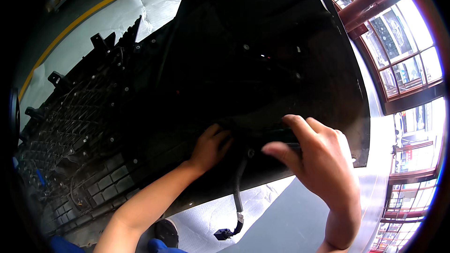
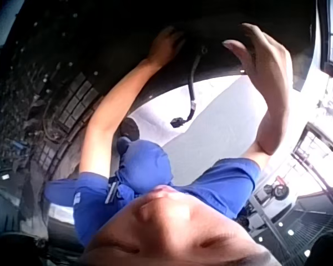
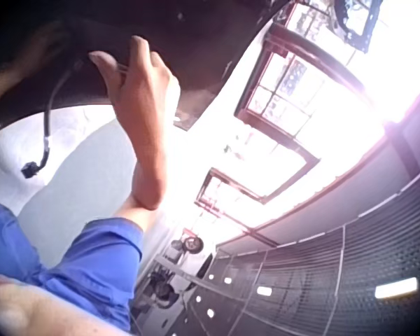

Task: The person uses a screwdriver to remove screws and clips from a large black plastic car part, likely a bumper or underbody panel, in a workshop. The person repeatedly pries and detaches sections of the panel while handling attached wiring harnesses.

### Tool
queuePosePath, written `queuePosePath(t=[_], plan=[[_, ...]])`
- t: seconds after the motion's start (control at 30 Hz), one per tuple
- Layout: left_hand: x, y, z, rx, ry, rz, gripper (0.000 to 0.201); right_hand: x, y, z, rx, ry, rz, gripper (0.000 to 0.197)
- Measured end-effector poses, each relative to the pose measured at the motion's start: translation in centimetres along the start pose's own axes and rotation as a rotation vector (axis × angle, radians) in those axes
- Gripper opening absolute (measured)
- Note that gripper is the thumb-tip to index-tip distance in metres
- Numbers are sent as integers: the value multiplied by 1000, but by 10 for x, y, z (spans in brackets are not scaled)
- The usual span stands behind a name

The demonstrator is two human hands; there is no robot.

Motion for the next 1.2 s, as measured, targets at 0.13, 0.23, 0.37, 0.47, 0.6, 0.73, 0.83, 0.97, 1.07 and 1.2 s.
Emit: queuePosePath(t=[0.13,0.23,0.37,0.47,0.6,0.73,0.83,0.97,1.07,1.2], plan=[[-8,0,-5,-20,-40,15,23,-2,6,17,30,133,-133,20],[-9,4,-3,-18,-45,19,22,-3,1,17,6,108,-118,19],[-10,3,-8,9,-74,2,22,-1,0,10,14,-145,-5,16],[-7,4,-5,3,-62,34,23,5,0,22,-105,238,-42,45],[-10,1,-6,-29,-88,69,23,16,-12,21,-227,284,-77,20],[-12,0,-5,-147,-92,115,20,35,-18,21,-249,213,-262,15],[-18,5,-14,-154,-79,109,21,74,-20,6,-272,93,-559,18],[-26,37,-24,275,325,245,22,154,-56,-38,-845,-254,-832,19],[18,93,2,546,445,286,23,183,-110,-46,-1552,-476,-1008,21],[87,229,6,791,1029,436,12,213,-201,-41,-2201,-649,-949,12]])
Point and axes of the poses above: each hand's wrist, its own x-axis away from the middle knuckle, its own y-axis out of the back of the hand, z = x × y, the point moved 3 cm from there along -x, towards the middle knuckle, and after that the axes turned 3 degrees about -y, right-handed, at the moved point
